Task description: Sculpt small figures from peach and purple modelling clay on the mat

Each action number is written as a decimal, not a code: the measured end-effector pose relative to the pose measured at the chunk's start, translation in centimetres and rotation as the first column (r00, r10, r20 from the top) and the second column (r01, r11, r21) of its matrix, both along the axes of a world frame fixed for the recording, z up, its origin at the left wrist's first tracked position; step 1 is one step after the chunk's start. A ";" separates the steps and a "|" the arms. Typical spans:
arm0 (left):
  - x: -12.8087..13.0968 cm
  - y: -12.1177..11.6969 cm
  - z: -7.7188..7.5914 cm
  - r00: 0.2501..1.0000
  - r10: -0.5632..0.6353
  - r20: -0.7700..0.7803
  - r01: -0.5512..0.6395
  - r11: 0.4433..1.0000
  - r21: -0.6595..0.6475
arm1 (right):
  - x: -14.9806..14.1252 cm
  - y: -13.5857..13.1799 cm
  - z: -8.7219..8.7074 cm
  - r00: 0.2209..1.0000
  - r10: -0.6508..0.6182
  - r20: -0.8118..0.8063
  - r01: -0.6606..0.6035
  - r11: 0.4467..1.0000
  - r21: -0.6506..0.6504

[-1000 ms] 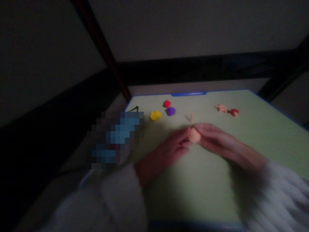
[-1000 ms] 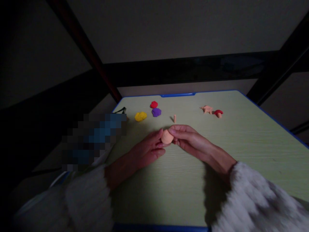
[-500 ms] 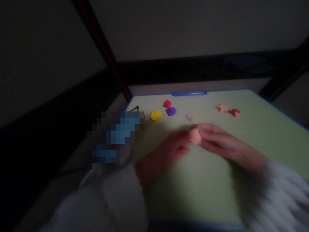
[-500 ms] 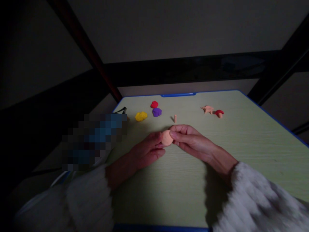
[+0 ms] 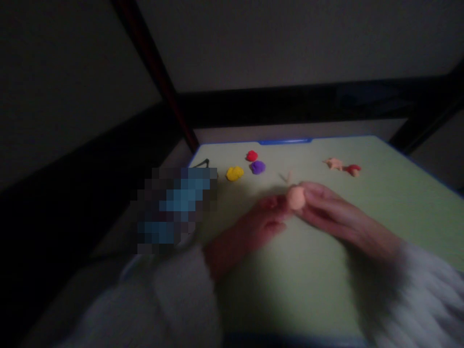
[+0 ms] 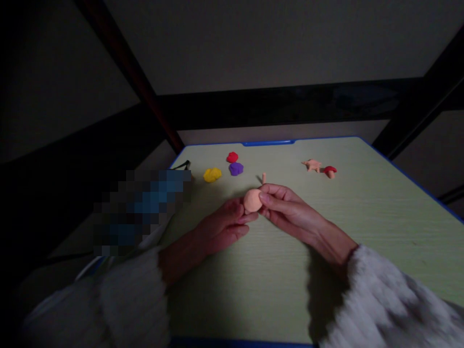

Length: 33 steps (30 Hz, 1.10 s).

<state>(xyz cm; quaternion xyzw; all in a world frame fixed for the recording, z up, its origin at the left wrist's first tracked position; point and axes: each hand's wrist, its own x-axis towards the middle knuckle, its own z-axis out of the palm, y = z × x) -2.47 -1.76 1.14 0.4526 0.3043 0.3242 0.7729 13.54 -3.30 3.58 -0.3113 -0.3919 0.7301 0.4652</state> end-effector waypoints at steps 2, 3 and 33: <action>0.0 0.0 -0.1 0.998 0.009 0.054 -0.008 1.000 -0.012 | 0.0 0.0 -0.2 1.000 -0.003 -0.006 0.003 1.000 -0.006; 0.0 0.1 -0.2 0.997 0.015 0.080 -0.014 1.000 -0.019 | 0.0 0.1 -0.2 1.000 -0.001 -0.011 0.001 1.000 -0.014; 0.2 0.6 0.1 0.989 0.117 0.093 -0.115 0.993 -0.031 | -0.1 0.4 -1.1 0.998 0.046 0.043 -0.048 0.997 0.059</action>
